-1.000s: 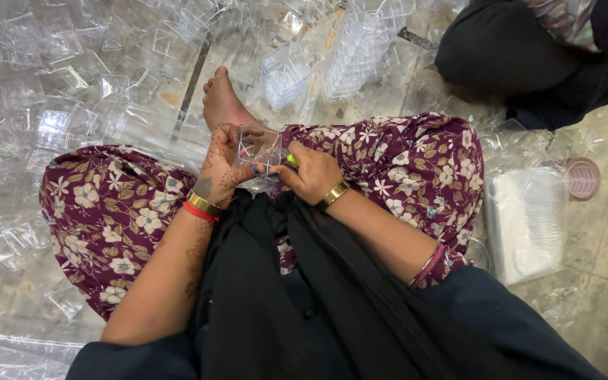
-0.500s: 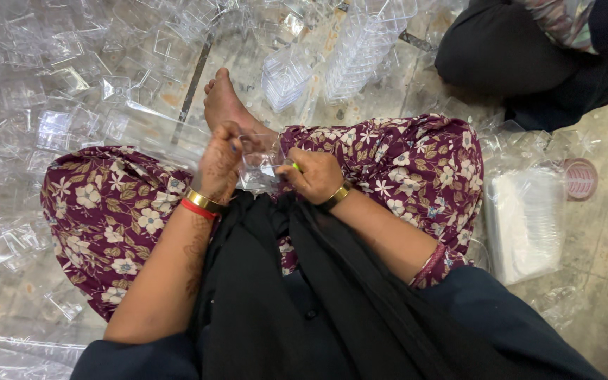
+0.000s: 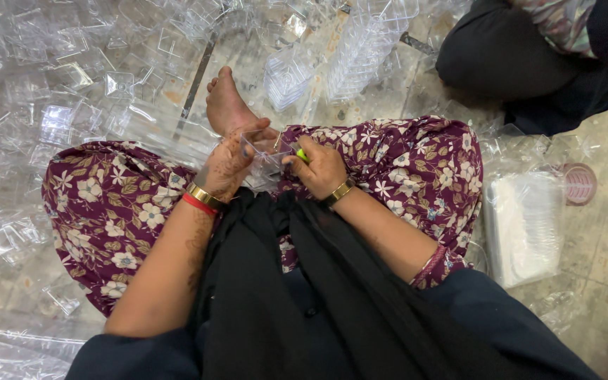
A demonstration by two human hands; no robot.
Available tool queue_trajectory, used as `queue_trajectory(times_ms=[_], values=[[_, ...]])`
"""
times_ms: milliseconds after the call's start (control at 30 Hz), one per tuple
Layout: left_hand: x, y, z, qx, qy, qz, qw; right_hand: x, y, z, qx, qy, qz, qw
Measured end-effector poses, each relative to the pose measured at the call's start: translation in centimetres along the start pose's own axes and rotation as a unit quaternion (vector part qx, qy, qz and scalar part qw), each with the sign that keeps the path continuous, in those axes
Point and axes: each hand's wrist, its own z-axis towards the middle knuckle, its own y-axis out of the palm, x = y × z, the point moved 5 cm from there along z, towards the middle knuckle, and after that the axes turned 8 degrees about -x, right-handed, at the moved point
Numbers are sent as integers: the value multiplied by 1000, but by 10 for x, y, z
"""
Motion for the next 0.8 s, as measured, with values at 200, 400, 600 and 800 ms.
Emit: queue_trajectory(times_ms=[200, 400, 600, 800], values=[[4, 1, -4, 40, 12, 136, 990, 11, 16, 0, -50, 43, -11, 998], [-2, -2, -3, 45, 23, 150, 987, 9, 16, 1, -64, 20, -20, 998], [-3, -6, -4, 56, 19, 183, 981, 16, 24, 4, -97, 57, -71, 991], [-1, -12, -3, 91, 27, 203, 975, 17, 31, -2, -117, 62, -54, 990]])
